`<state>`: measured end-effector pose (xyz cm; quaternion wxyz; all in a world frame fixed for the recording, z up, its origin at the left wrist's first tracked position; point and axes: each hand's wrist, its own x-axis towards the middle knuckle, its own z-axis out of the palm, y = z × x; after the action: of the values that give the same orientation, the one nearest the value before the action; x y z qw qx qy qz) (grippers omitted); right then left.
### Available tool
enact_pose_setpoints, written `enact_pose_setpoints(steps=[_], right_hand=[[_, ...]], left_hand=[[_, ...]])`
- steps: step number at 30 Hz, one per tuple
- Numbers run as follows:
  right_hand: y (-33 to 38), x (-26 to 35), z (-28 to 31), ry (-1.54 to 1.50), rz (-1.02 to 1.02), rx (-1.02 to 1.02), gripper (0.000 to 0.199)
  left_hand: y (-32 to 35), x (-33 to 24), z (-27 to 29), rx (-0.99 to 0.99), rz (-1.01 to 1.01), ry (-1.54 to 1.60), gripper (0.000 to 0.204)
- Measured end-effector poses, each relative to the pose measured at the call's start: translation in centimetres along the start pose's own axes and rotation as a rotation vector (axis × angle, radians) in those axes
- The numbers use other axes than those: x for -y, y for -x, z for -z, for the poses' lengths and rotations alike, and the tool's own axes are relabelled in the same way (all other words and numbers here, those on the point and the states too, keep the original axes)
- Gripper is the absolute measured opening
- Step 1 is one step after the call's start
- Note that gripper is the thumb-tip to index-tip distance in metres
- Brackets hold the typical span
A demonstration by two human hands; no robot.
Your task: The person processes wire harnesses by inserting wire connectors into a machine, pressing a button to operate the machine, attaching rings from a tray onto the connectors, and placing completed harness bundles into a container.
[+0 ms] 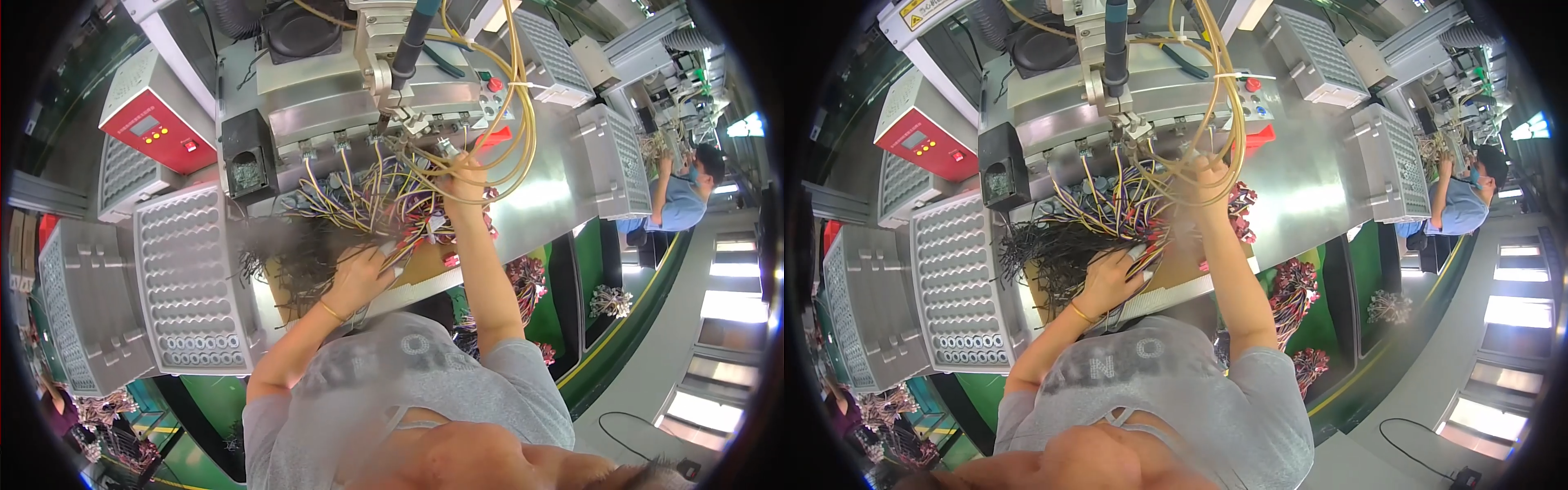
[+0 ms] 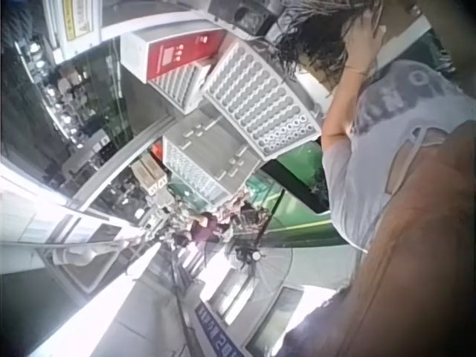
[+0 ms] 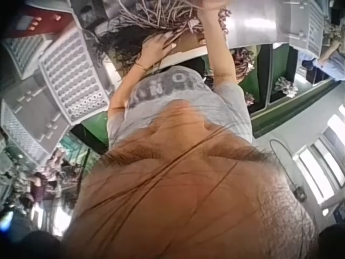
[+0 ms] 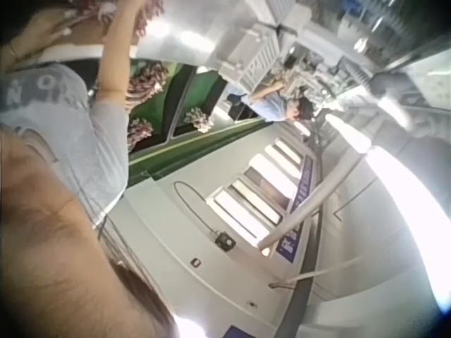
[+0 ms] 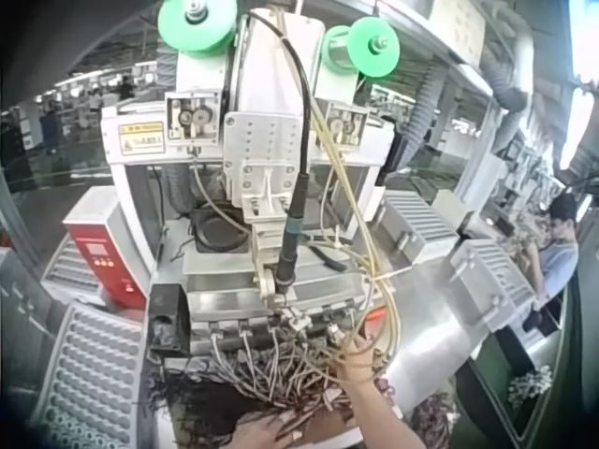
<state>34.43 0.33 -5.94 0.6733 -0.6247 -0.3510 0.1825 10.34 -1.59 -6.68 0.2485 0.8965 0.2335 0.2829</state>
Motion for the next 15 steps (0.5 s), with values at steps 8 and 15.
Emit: enact_pose_setpoints(steps=[8,15], right_hand=[[1.0,3.7,-3.2,-0.332,-0.304,-0.135,0.013],[0.7,5.3,-4.2,-0.429,-0.365,-0.135,0.012]], left_hand=[[1.6,-0.1,4.4,-0.083,0.059,0.077,0.035],[1.9,0.5,5.8,-0.112,0.071,0.11,0.035]])
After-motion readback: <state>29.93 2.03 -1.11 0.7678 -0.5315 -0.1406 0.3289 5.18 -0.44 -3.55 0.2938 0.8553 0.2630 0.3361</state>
